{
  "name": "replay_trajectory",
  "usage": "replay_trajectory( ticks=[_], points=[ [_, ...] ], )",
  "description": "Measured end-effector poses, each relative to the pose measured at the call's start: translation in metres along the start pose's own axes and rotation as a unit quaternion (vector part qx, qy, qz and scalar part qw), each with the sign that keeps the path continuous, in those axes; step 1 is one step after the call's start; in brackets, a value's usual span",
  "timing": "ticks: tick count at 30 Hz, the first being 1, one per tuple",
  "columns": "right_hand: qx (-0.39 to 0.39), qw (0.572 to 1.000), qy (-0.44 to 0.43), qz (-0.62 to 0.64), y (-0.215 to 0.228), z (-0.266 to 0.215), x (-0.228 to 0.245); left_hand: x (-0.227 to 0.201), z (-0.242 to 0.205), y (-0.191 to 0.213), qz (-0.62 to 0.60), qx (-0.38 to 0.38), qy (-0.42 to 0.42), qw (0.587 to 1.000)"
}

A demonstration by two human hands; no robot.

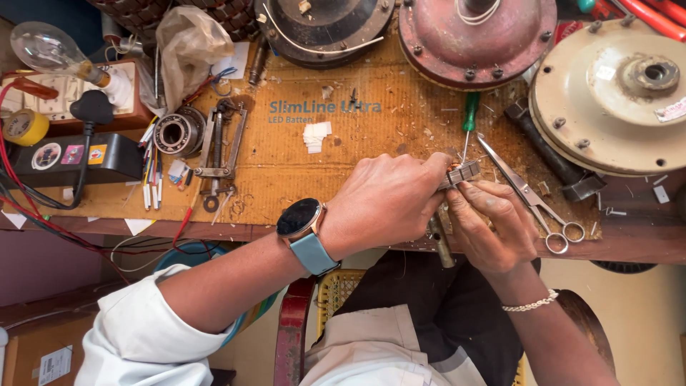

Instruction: The person inserts small white insulating pieces into the slots of a motor stator core. They use a green screwdriver to press the pieces into place and scissors to trim excess material from the inserted pieces.

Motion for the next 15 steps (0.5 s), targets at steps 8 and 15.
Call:
replay_trajectory(
  ticks=[8, 15],
  points=[
    [0.107, 0.985, -0.127, 0.047, 0.02, 0.03, 0.005, 0.012, 0.005, 0.011, -0.056, -0.001, -0.009, 0.998],
    [0.112, 0.993, -0.017, 0.023, 0.019, 0.036, -0.001, 0.02, 0.009, 0.008, -0.038, 0.052, -0.027, 0.998]
  ],
)
Point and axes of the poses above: each hand's wrist, its own z-axis towards the middle knuckle, its own y-axis out of the back of the hand, x = y × z, the point moved 3 cm from there along z, towards the middle knuckle, and after that the axes turned 14 degrees about y, right-handed, at the moved point
